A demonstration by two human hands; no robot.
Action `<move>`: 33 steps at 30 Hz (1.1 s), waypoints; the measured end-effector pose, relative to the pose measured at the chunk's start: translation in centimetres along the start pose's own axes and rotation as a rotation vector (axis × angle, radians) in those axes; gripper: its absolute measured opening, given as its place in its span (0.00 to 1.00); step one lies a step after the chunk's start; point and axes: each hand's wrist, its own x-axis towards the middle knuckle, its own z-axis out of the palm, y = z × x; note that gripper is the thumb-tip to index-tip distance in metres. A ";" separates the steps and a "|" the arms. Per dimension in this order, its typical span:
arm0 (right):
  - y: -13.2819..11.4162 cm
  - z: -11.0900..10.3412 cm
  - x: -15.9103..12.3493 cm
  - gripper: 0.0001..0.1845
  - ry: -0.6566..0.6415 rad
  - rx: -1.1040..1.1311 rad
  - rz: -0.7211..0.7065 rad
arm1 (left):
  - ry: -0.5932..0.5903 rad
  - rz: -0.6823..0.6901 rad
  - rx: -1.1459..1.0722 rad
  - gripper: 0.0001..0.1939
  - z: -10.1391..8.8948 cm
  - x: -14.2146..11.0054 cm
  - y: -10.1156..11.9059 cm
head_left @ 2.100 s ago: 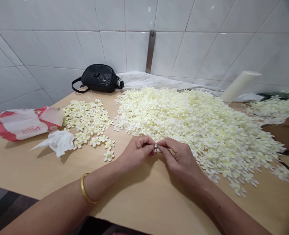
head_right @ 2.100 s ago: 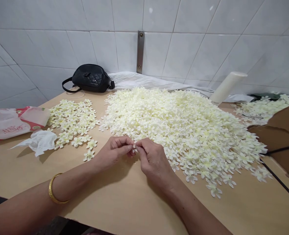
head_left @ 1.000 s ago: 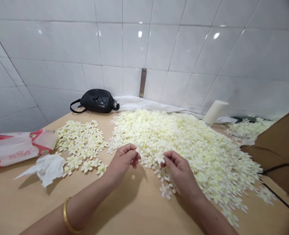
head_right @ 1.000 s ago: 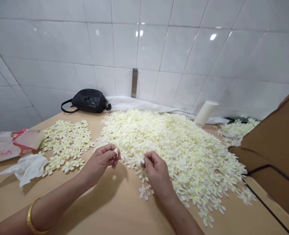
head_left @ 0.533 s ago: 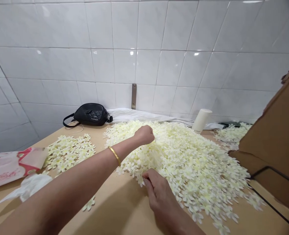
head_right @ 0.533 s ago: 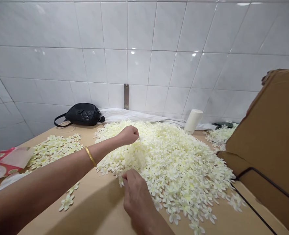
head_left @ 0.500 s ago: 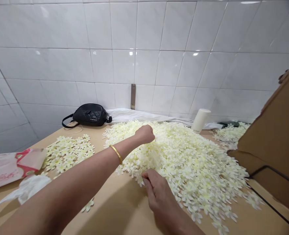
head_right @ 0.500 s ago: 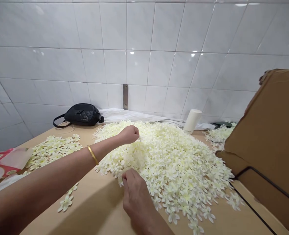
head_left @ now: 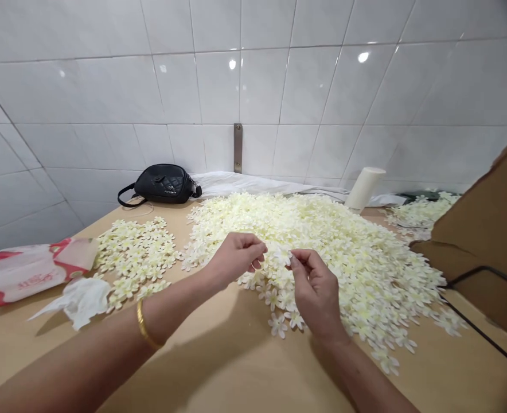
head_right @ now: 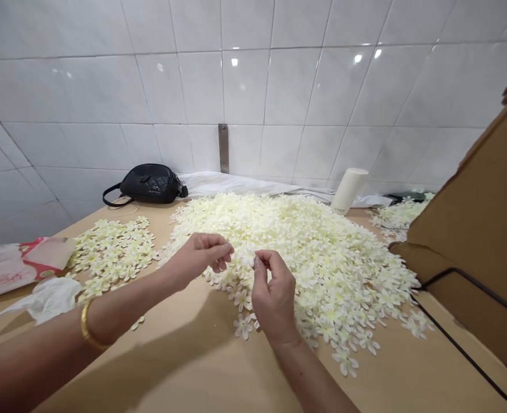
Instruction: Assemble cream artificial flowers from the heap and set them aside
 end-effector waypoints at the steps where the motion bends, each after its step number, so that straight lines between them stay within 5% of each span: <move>1: -0.1 0.2 -0.2 0.04 -0.007 -0.048 -0.073 | -0.024 -0.045 -0.137 0.10 0.1 -1.1 -0.5; 5: -0.6 1.3 -1.4 0.09 -0.163 -0.122 -0.371 | -0.092 -0.130 -0.550 0.12 0.6 -3.7 -2.5; 7: -0.9 1.7 -2.0 0.10 -0.240 -0.076 -0.404 | -0.085 -0.137 -0.647 0.10 0.7 -4.2 -3.3; 13: -1.4 1.3 -1.8 0.08 -0.192 0.128 -0.046 | -0.068 -0.150 -0.679 0.09 0.3 -4.9 -4.1; 16: -1.5 1.2 -1.4 0.12 -0.343 0.215 0.097 | -0.058 -0.112 -0.601 0.08 0.2 -5.1 -4.1; 19: -1.4 1.1 -1.4 0.10 -0.514 0.296 0.155 | -0.007 -0.061 -0.472 0.06 0.2 -5.2 -4.2; 25: -1.3 0.9 -1.3 0.11 -0.501 0.420 0.310 | 0.096 0.001 -0.231 0.04 0.5 -5.1 -3.6; 33: -1.3 0.9 -1.1 0.14 -0.490 0.390 0.272 | -0.030 -0.014 -0.461 0.06 0.6 -4.5 -3.6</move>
